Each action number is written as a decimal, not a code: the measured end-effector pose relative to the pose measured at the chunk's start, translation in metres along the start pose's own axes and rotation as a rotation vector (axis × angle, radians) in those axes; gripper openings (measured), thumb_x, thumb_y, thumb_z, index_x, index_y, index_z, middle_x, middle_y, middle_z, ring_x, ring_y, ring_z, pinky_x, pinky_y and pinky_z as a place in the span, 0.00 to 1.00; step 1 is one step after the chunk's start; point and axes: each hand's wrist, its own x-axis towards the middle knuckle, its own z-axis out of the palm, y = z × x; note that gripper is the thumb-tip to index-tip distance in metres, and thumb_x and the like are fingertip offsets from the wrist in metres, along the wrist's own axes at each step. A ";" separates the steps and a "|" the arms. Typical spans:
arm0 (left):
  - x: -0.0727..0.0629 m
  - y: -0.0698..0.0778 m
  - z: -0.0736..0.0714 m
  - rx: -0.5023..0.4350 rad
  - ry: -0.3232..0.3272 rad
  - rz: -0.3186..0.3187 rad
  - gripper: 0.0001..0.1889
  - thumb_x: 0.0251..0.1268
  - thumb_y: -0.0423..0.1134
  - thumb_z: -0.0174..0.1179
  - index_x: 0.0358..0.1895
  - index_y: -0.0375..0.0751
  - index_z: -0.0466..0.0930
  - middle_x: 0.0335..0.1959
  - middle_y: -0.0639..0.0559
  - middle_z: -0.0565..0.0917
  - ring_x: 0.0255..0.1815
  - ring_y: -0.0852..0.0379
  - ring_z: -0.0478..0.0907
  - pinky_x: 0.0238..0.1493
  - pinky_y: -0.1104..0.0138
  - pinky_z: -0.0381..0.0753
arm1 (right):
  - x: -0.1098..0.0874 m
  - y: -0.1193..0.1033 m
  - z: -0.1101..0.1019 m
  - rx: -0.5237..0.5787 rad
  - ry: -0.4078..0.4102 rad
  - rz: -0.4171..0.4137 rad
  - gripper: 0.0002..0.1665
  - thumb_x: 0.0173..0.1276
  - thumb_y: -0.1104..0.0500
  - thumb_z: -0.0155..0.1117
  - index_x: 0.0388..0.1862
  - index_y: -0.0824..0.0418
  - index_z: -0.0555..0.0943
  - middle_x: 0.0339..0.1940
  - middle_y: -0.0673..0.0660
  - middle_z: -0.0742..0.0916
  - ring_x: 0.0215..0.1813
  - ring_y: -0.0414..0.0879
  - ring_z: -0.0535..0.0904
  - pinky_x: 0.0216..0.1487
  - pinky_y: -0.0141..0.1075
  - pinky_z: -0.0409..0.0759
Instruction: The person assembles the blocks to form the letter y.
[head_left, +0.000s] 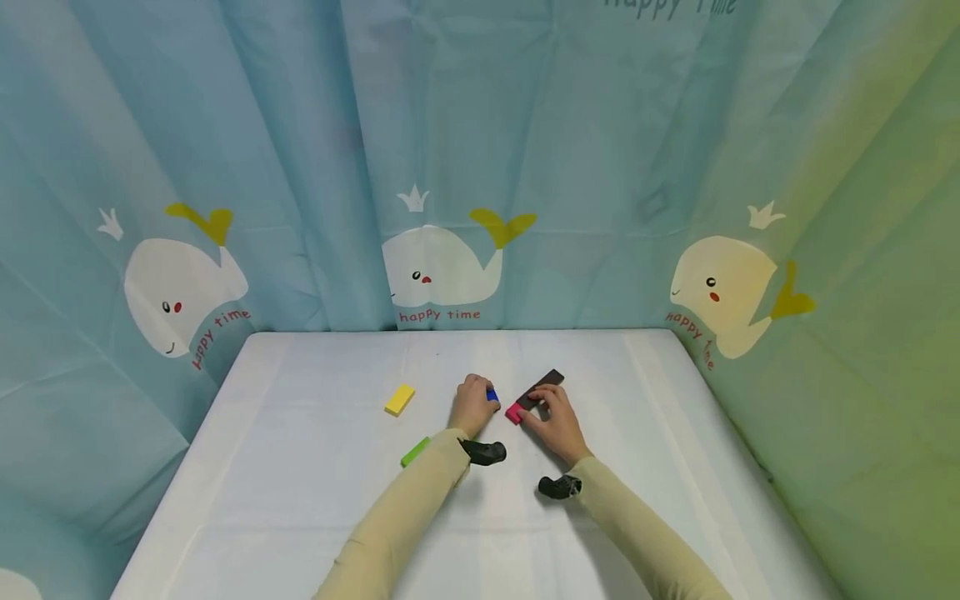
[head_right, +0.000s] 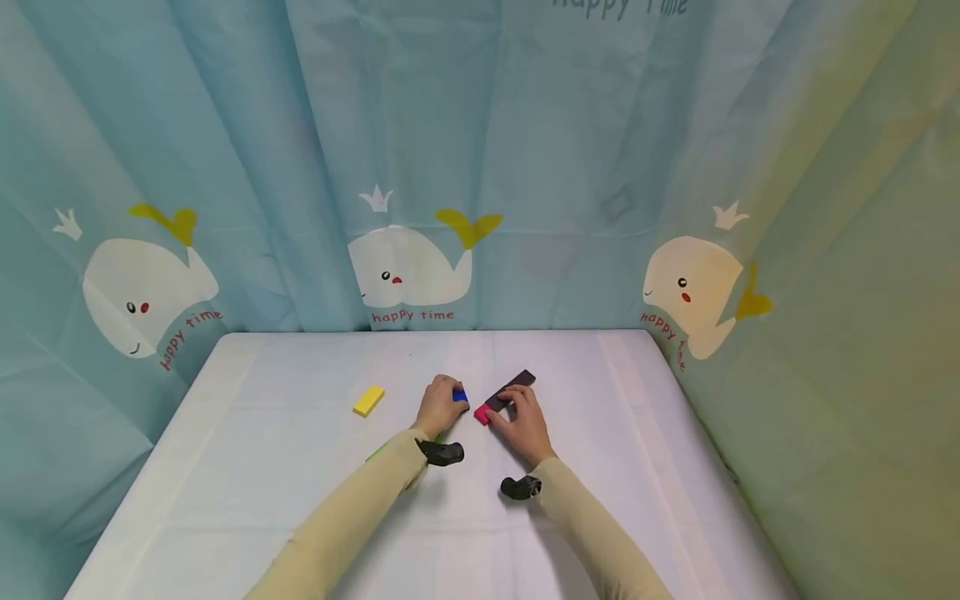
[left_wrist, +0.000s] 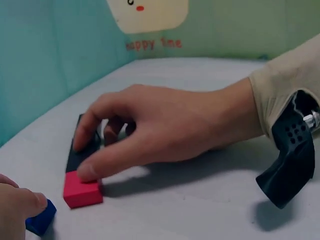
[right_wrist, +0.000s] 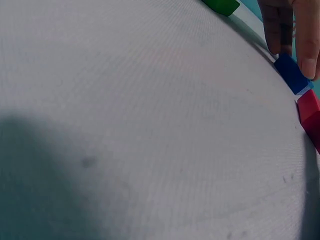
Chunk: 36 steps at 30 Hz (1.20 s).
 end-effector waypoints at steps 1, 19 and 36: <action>-0.001 0.000 0.001 0.002 -0.002 -0.001 0.15 0.57 0.35 0.70 0.48 0.34 0.83 0.51 0.39 0.77 0.51 0.40 0.76 0.54 0.52 0.75 | 0.000 0.000 0.000 -0.001 -0.004 0.005 0.22 0.60 0.56 0.74 0.48 0.67 0.80 0.55 0.62 0.76 0.45 0.52 0.75 0.47 0.46 0.74; -0.003 0.004 0.005 -0.093 0.005 -0.050 0.18 0.55 0.32 0.71 0.51 0.33 0.83 0.50 0.38 0.76 0.52 0.45 0.76 0.58 0.57 0.75 | 0.001 0.000 -0.001 -0.006 -0.010 0.025 0.22 0.60 0.56 0.74 0.48 0.66 0.80 0.56 0.62 0.75 0.46 0.53 0.75 0.48 0.47 0.74; -0.008 0.009 0.014 -0.172 0.065 -0.117 0.16 0.58 0.34 0.70 0.50 0.35 0.83 0.49 0.41 0.75 0.51 0.44 0.76 0.55 0.57 0.76 | 0.000 -0.001 -0.002 0.005 -0.016 0.029 0.22 0.61 0.56 0.73 0.49 0.67 0.80 0.57 0.62 0.75 0.47 0.54 0.75 0.50 0.48 0.74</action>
